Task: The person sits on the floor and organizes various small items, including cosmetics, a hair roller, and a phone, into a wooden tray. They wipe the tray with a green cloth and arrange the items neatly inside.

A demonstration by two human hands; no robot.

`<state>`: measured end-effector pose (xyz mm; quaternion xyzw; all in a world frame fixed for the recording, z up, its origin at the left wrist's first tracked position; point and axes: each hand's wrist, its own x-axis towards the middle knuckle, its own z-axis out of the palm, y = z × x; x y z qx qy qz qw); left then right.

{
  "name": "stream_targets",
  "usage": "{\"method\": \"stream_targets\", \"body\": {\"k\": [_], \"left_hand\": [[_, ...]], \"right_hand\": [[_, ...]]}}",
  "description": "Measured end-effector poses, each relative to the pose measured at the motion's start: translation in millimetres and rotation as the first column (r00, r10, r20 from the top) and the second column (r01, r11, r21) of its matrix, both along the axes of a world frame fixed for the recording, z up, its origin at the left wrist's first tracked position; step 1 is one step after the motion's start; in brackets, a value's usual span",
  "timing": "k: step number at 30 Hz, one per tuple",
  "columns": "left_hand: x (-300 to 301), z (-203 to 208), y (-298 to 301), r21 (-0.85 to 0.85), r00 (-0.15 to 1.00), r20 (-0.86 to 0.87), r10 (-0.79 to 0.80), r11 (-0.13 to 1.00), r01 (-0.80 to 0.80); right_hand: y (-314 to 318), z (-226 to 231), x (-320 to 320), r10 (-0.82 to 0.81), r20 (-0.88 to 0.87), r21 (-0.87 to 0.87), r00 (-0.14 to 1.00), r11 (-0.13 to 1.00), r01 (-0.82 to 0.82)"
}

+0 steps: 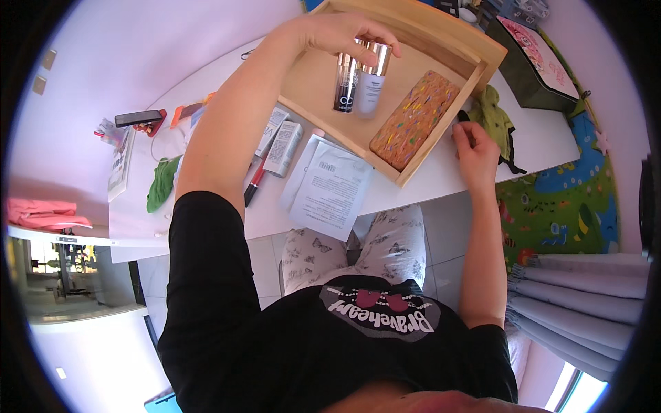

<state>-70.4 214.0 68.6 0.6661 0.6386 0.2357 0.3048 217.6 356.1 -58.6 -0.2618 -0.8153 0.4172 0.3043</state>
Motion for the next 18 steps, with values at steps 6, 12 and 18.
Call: {"method": "stream_targets", "body": {"k": [6, 12, 18], "left_hand": [[-6.2, -9.9, 4.9, -0.226, 0.980, 0.147, 0.132, 0.969, -0.096], [7.7, -23.6, 9.4, -0.332, 0.994, 0.063, 0.091, 0.941, -0.065], [21.6, -27.2, 12.2, -0.254, 0.999, -0.035, -0.030, 0.967, 0.020]], "right_hand": [[0.4, -3.2, -1.5, -0.005, -0.038, -0.060, 0.999, 0.998, 0.003], [0.3, -4.5, -1.5, -0.010, -0.022, -0.058, 1.000, 0.998, 0.008], [-3.6, 2.7, -2.6, -0.035, -0.026, -0.100, 0.999, 0.994, 0.032]]}}
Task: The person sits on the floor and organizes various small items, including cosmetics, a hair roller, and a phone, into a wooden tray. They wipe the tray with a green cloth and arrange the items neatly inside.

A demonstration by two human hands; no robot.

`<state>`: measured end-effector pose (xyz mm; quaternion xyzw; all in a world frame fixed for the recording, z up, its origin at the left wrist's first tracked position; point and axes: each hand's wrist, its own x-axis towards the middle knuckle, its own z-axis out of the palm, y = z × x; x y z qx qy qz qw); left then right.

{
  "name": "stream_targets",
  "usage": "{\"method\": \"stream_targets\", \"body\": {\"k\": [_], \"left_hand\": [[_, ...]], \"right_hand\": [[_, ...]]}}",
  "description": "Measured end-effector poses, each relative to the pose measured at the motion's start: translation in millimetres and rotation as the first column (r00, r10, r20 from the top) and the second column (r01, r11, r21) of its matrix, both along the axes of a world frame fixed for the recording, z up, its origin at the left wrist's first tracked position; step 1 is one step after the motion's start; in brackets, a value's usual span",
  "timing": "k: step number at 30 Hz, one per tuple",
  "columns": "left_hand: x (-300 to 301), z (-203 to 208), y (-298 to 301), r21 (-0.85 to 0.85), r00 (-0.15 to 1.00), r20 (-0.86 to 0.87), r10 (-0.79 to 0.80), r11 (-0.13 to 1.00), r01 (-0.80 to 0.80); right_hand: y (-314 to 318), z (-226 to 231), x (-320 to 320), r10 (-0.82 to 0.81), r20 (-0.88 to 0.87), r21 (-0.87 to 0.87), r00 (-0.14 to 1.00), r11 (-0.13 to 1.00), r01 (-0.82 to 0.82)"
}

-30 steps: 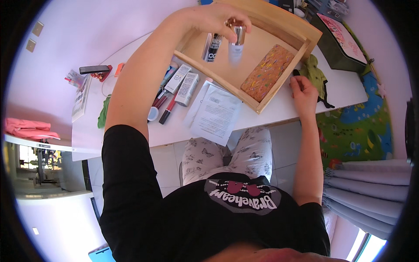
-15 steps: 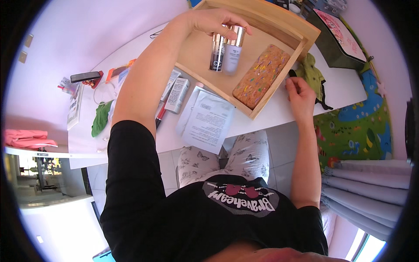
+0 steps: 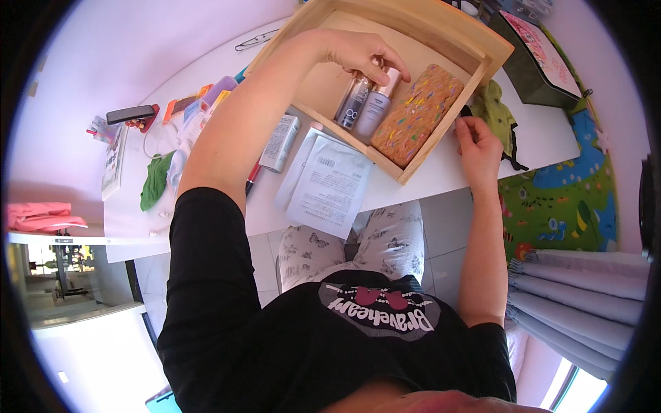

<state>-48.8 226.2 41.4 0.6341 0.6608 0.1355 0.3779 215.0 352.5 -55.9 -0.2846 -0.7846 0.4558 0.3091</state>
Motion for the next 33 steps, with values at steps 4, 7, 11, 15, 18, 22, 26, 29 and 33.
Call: {"method": "stream_targets", "body": {"k": [4, 7, 11, 15, 18, 22, 26, 29, 33], "left_hand": [[11.0, -1.0, 1.1, 0.066, 1.000, -0.008, 0.001, 0.998, -0.001], [8.4, -11.0, -0.5, 0.130, 1.000, -0.010, 0.009, 0.992, -0.008], [16.0, 0.1, -11.6, 0.114, 0.998, -0.005, 0.064, 0.991, -0.063], [23.1, 1.1, -28.6, 0.133, 0.972, 0.056, 0.228, 0.963, -0.234], [27.0, -1.0, -39.7, 0.230, 0.939, -0.007, 0.344, 0.914, -0.334], [15.5, -11.5, -53.9, 0.284, 0.906, -0.005, 0.422, 0.870, -0.404], [17.9, -1.8, -81.9, 0.497, 0.844, -0.157, 0.513, 0.780, -0.381], [38.4, 26.2, -132.4, 0.446, 0.758, -0.306, 0.576, 0.790, -0.421], [44.8, 25.1, -174.7, 0.285, 0.651, -0.361, 0.668, 0.743, -0.605]], "right_hand": [[0.4, 0.1, 0.5, 0.012, -0.005, 0.003, 1.000, 1.000, -0.012], [-0.5, -0.3, -0.7, 0.015, -0.005, 0.016, 1.000, 1.000, -0.015], [1.4, -1.1, -1.3, 0.010, 0.002, 0.018, 1.000, 1.000, -0.010], [4.7, -5.6, -1.3, 0.025, -0.007, 0.055, 1.000, 0.998, -0.025], [7.1, -7.9, -1.4, 0.028, -0.005, 0.061, 1.000, 0.998, -0.028], [8.0, -8.0, -2.4, 0.048, -0.014, 0.024, 0.999, 0.999, -0.048], [8.5, -6.6, -0.5, 0.033, -0.015, 0.026, 0.999, 0.999, -0.032], [4.6, -3.4, -1.1, 0.046, -0.011, 0.021, 0.999, 0.999, -0.046], [9.7, -8.8, -2.5, 0.052, -0.022, 0.049, 0.998, 0.997, -0.051]]}}
